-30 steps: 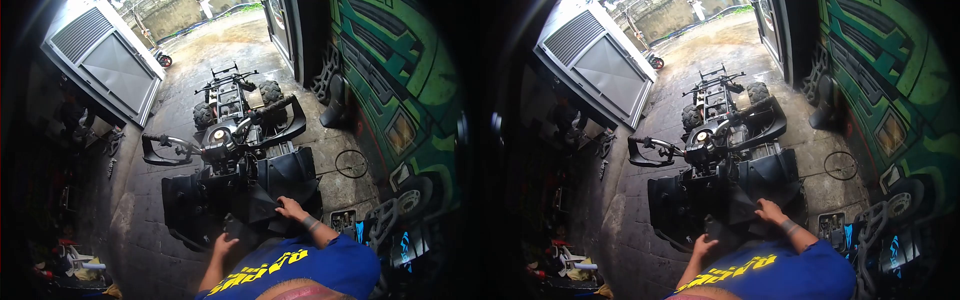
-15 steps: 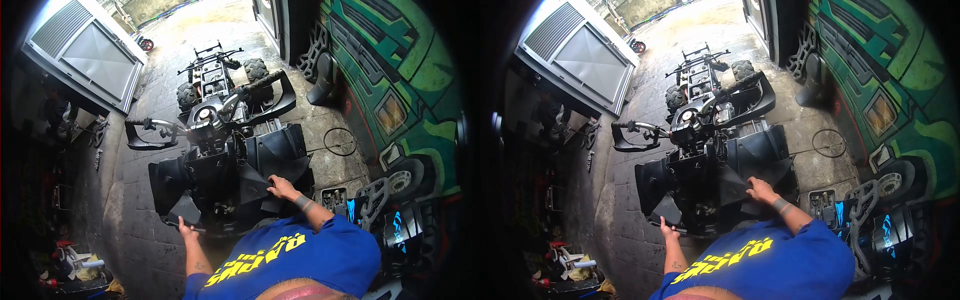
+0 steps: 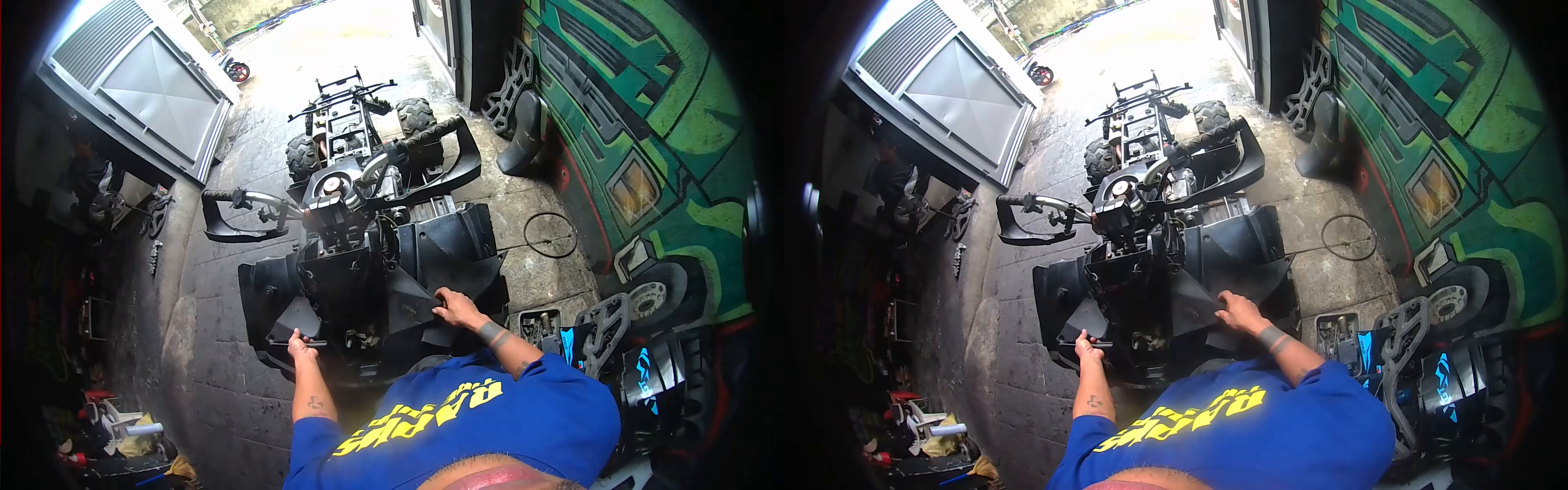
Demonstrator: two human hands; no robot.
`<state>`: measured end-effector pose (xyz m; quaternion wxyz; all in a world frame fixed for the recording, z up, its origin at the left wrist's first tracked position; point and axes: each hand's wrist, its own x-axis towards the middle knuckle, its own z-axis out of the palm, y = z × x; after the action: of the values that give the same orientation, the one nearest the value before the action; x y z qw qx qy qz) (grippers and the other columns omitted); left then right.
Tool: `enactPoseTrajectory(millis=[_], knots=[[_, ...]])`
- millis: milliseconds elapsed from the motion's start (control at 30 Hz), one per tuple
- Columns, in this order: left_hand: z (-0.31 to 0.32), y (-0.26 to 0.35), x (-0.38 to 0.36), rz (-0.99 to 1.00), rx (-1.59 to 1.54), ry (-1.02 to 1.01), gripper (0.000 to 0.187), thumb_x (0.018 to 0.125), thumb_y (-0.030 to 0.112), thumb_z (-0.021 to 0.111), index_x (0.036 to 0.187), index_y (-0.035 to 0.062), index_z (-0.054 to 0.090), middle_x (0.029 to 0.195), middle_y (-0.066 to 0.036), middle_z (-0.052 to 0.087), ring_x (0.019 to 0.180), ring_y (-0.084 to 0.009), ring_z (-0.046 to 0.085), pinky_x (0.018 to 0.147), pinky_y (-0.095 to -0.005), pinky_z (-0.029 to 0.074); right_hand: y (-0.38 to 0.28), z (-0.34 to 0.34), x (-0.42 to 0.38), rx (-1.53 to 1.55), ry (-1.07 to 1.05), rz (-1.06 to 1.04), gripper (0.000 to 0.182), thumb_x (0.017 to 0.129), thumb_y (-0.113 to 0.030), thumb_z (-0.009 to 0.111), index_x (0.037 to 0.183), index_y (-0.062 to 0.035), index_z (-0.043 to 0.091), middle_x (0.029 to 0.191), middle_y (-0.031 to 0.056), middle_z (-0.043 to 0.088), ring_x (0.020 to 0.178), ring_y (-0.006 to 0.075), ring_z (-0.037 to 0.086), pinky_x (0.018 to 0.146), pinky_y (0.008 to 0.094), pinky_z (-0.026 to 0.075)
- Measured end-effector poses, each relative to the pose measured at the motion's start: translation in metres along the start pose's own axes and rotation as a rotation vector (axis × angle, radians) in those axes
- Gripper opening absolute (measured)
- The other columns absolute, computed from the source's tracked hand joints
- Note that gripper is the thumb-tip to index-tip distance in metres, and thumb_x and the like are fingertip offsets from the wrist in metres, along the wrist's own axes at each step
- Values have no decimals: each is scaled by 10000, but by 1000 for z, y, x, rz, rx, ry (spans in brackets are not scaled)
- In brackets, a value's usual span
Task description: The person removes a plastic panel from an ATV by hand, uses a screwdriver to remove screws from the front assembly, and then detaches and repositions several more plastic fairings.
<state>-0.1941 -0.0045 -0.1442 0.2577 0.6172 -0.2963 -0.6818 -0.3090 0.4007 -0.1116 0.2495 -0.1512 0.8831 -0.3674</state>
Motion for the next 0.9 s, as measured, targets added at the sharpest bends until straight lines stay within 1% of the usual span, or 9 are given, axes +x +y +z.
enactPoseTrajectory(millis=[233, 367, 500, 533, 600, 667, 733, 833, 900], knots=[[-3, 0, 4, 70, 56, 61, 165, 758, 87, 650, 852, 45, 521, 697, -34, 501, 472, -126, 436, 418, -275, 356, 0, -1, 4, -8, -13, 16, 413, 777, -279, 653, 1111, -85, 507, 881, 158, 634, 904, 361, 589, 771, 450, 455], [1, 0, -12, 174, 257, 143, 357, 732, 110, 674, 1027, 13, 498, 713, -66, 523, 432, -135, 439, 379, -287, 349, 2, 1, 6, -12, -13, 10, 421, 772, -286, 654, 1106, -76, 507, 887, 159, 635, 916, 354, 589, 776, 450, 456], [2, -18, -29, 452, 490, 406, 577, 697, 146, 690, 1194, -33, 459, 882, -157, 611, 746, -267, 584, 699, -351, 476, 16, 10, 14, -12, 25, -40, 461, 734, -287, 662, 1102, -62, 499, 965, 197, 612, 949, 377, 570, 789, 450, 455], [-3, -24, -33, 519, 523, 261, 482, 692, 151, 687, 1109, -29, 529, 983, -186, 615, 939, -297, 570, 849, -372, 431, 13, 7, 12, 3, 28, -49, 477, 709, -284, 666, 1091, -55, 495, 986, 215, 598, 954, 386, 562, 794, 451, 455], [-11, -52, -32, 656, 622, 21, 276, 715, 169, 668, 915, -15, 618, 950, -165, 627, 890, -257, 595, 822, -350, 446, 9, 6, 13, 31, 54, -50, 441, 689, -277, 675, 1023, -42, 510, 950, 223, 598, 917, 393, 566, 786, 453, 458], [-11, -77, -50, 718, 678, -202, 258, 746, 189, 658, 899, -16, 618, 858, -119, 643, 790, -223, 605, 758, -321, 467, 9, 3, 13, 82, 38, -70, 443, 672, -280, 683, 997, -30, 515, 890, 215, 608, 851, 405, 572, 740, 450, 468], [-4, -89, -91, 697, 773, -388, 193, 782, 130, 652, 905, -14, 617, 819, -69, 630, 745, -137, 579, 710, -275, 466, 9, 3, 9, 226, 63, -79, 432, 643, -229, 741, 978, -21, 563, 796, 134, 610, 743, 276, 586, 679, 361, 474], [3, -111, -122, 630, 843, -591, 308, 776, 178, 679, 1005, -17, 612, 911, -88, 639, 827, -153, 599, 776, -268, 467, 12, -6, 11, 606, -85, -1, 386, 634, -103, 773, 967, -7, 605, 765, 29, 604, 700, 98, 550, 633, 256, 459], [11, -112, -143, 483, 875, -745, 456, 763, 244, 706, 1105, -20, 561, 1024, -114, 616, 920, -171, 587, 831, -294, 456, 2, -23, 0, 829, -211, -65, 315, 697, -57, 735, 981, -5, 609, 805, 9, 605, 708, 68, 536, 616, 225, 442]])
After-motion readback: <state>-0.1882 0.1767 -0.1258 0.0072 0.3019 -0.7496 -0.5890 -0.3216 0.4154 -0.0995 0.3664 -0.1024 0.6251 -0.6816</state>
